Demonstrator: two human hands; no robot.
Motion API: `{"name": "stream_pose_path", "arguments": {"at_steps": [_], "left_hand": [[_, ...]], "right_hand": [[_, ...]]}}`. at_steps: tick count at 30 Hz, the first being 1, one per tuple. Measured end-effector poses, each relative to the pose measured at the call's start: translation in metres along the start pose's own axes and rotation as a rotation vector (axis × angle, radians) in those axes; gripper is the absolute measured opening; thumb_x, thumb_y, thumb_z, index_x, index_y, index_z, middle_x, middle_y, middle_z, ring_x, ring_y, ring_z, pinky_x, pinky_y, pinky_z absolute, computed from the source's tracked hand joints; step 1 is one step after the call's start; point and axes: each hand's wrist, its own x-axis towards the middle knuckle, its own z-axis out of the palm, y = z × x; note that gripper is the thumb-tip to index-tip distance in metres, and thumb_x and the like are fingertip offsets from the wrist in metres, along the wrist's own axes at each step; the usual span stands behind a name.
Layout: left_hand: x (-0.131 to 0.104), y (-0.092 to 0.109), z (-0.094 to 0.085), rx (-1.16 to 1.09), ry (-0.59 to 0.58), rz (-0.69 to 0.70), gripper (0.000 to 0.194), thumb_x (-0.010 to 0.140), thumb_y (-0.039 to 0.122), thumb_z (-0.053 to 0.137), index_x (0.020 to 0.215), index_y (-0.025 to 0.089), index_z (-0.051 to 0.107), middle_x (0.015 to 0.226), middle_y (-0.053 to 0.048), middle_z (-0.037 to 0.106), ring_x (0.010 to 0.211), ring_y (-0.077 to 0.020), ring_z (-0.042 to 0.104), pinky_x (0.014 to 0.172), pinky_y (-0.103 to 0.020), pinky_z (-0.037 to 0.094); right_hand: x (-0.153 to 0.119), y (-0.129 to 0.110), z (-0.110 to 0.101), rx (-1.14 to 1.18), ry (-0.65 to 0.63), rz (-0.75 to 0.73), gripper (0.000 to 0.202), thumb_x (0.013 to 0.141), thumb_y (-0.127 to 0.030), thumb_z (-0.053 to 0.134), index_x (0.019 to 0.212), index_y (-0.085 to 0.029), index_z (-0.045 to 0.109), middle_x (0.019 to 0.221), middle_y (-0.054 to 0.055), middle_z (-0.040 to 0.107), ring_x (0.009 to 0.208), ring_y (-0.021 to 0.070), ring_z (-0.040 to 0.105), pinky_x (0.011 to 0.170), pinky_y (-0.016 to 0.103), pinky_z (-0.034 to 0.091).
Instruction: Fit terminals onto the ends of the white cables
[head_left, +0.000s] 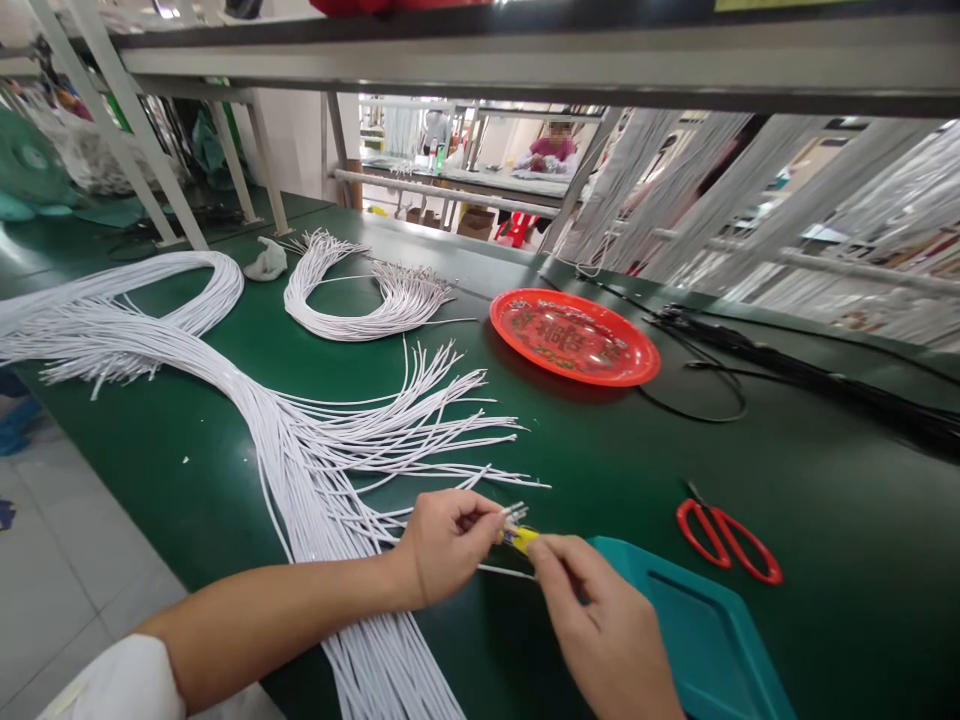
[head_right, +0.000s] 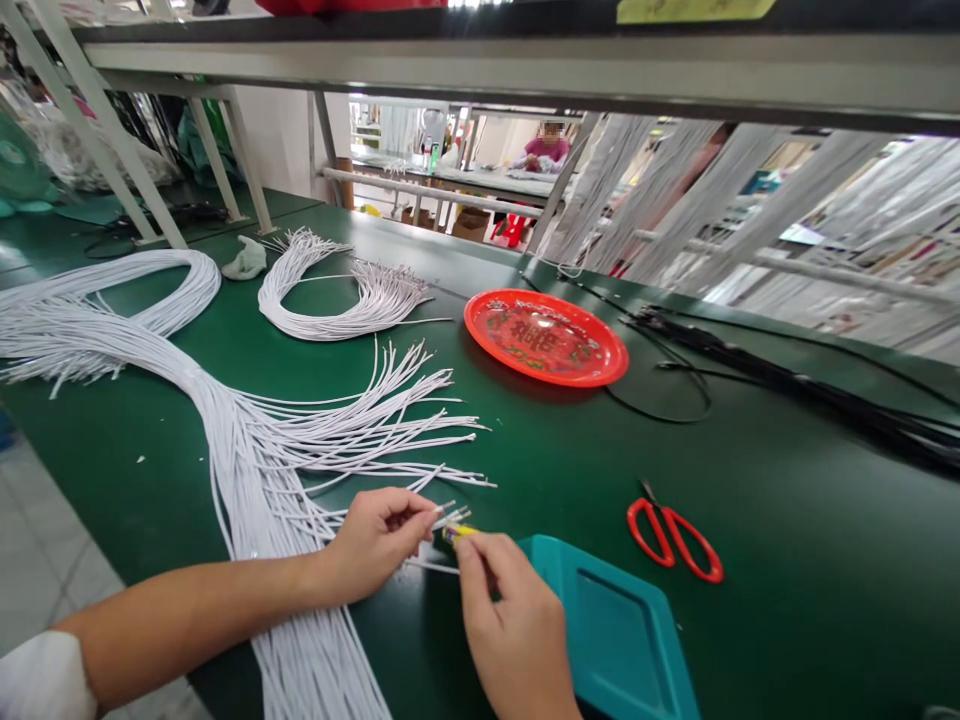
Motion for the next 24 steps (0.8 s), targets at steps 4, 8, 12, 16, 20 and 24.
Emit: {"name": "stream_pose_path", "arguments": {"at_steps": [4,8,12,16,20,24], "left_hand": [[-0.003,0.001,0.000,0.079,-0.035,0.050,0.027,0.080,0.032,0.048,0.080,0.014,0.067,0.071,-0.005,0.064,0.060,-0.0116,0.052,0.055,-0.020,0.039],[-0.006,-0.001,-0.003,0.234,-0.105,0.214,0.026,0.082,0.027,0.045,0.086,0.014,0.067,0.072,-0.006,0.063,0.065,-0.0129,0.053,0.062,-0.022,0.041],[-0.007,-0.002,-0.006,0.345,-0.183,0.361,0.029,0.084,0.024,0.041,0.090,0.013,0.067,0.083,-0.010,0.064,0.076,-0.0151,0.056,0.070,-0.023,0.042],[-0.007,0.001,-0.010,0.331,-0.216,0.427,0.029,0.084,0.021,0.040,0.090,0.015,0.067,0.090,-0.010,0.063,0.082,-0.0151,0.056,0.074,-0.023,0.043],[-0.005,0.005,-0.010,0.169,-0.229,0.365,0.023,0.083,0.023,0.045,0.086,0.017,0.068,0.083,-0.007,0.064,0.081,-0.0140,0.057,0.076,-0.022,0.043],[-0.003,0.005,-0.007,0.018,-0.133,0.185,0.019,0.079,0.026,0.053,0.080,0.015,0.068,0.071,-0.005,0.060,0.068,-0.0126,0.054,0.067,-0.022,0.044]], "right_hand": [[0.012,-0.003,-0.012,0.059,0.033,0.041,0.027,0.079,-0.040,0.046,0.093,-0.020,0.059,0.085,0.006,0.064,0.064,0.0146,0.060,0.052,0.023,0.048],[0.023,-0.007,-0.020,-0.056,-0.141,-0.154,0.020,0.078,-0.034,0.046,0.073,-0.024,0.061,0.077,0.003,0.064,0.068,0.0148,0.059,0.059,0.025,0.047],[0.028,-0.010,-0.028,-0.140,-0.309,-0.014,0.025,0.076,-0.035,0.043,0.059,-0.023,0.056,0.060,0.001,0.059,0.053,0.0149,0.053,0.048,0.026,0.039],[0.031,-0.006,-0.032,0.197,-0.605,0.293,0.032,0.076,-0.044,0.042,0.056,-0.021,0.050,0.051,-0.001,0.051,0.047,0.0125,0.047,0.043,0.024,0.035],[0.028,-0.002,-0.030,0.571,-0.702,0.429,0.035,0.075,-0.051,0.044,0.060,-0.020,0.050,0.055,-0.002,0.051,0.048,0.0108,0.048,0.048,0.024,0.040],[0.023,0.002,-0.025,0.415,-0.536,0.339,0.033,0.075,-0.049,0.046,0.059,-0.021,0.052,0.053,-0.001,0.052,0.048,0.0119,0.049,0.045,0.023,0.040]]}}
